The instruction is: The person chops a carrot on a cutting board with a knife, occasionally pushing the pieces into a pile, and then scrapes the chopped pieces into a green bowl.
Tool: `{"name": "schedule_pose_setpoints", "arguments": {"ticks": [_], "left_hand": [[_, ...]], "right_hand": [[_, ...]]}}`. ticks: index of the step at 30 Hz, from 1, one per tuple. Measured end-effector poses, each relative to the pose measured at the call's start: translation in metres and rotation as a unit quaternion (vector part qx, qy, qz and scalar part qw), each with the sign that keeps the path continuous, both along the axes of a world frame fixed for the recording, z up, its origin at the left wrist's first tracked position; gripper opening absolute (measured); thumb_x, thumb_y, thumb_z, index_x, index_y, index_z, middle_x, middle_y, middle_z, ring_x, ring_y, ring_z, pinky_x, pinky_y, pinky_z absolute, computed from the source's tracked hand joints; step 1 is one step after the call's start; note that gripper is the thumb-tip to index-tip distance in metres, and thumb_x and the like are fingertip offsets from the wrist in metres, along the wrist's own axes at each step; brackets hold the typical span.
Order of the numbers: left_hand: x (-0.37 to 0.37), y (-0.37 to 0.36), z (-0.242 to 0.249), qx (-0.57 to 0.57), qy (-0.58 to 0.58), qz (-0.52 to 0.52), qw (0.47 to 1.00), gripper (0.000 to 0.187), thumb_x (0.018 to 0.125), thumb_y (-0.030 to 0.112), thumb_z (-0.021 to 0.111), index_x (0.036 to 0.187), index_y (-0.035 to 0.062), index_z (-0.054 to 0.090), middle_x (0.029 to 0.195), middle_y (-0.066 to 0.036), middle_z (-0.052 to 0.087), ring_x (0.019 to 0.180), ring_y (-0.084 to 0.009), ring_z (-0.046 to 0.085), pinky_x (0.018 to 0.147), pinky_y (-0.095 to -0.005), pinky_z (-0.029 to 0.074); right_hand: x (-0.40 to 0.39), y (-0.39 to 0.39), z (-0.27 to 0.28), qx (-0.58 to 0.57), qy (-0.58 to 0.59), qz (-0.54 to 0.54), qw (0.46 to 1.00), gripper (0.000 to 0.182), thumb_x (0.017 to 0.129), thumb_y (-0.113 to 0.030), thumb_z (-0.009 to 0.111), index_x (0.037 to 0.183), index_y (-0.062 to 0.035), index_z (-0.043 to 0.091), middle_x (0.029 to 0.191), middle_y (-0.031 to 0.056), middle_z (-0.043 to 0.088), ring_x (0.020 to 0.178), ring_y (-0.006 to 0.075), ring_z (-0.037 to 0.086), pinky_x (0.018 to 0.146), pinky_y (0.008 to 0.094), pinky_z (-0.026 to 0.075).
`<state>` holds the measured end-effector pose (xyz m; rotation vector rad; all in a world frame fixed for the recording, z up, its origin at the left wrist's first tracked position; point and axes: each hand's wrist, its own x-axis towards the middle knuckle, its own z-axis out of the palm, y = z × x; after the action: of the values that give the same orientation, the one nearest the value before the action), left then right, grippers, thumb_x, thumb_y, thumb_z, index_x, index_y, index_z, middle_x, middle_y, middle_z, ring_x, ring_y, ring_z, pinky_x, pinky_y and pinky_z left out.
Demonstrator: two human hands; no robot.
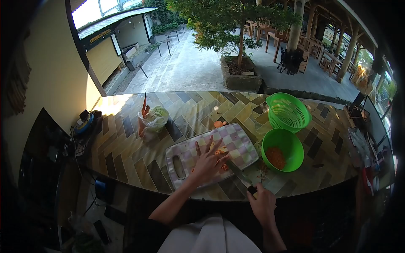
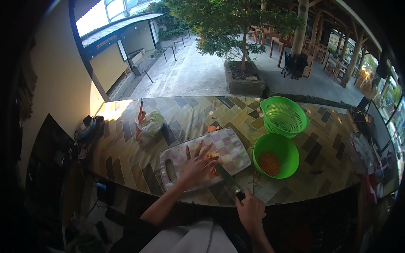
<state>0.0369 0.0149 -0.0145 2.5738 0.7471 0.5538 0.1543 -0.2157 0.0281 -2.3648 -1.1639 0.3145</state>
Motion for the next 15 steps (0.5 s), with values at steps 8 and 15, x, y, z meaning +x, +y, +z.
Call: {"name": "schedule_pose_setpoints", "arguments": {"ticks": [8, 15], "left_hand": [[0.001, 0.015, -0.007, -0.047, -0.121, 0.11, 0.985, 0.019, 0.089, 0.025, 0.068, 0.09, 0.0091, 0.078, 0.127, -0.004, 0.064, 0.131, -0.0276, 0.047, 0.114, -0.0602, 0.016], [-0.03, 0.006, 0.014, -0.111, -0.186, 0.134, 0.967, 0.017, 0.078, 0.014, 0.079, 0.091, 0.004, 0.077, 0.095, -0.01, 0.072, 0.091, -0.0246, 0.067, 0.091, -0.0398, 0.047]], "right_hand": [[0.015, -0.013, 0.002, 0.014, 0.101, 0.021, 0.995, 0.029, 0.087, -0.023, 0.071, 0.095, 0.0024, 0.059, 0.068, 0.0175, 0.06, 0.061, 0.0289, 0.06, 0.059, 0.0395, 0.046], [0.013, 0.004, -0.011, 0.069, 0.391, 0.018, 0.918, 0.026, 0.101, -0.026, 0.055, 0.09, -0.0029, 0.05, 0.059, 0.0016, 0.048, 0.053, 0.0059, 0.047, 0.045, 0.0261, 0.036]]}}
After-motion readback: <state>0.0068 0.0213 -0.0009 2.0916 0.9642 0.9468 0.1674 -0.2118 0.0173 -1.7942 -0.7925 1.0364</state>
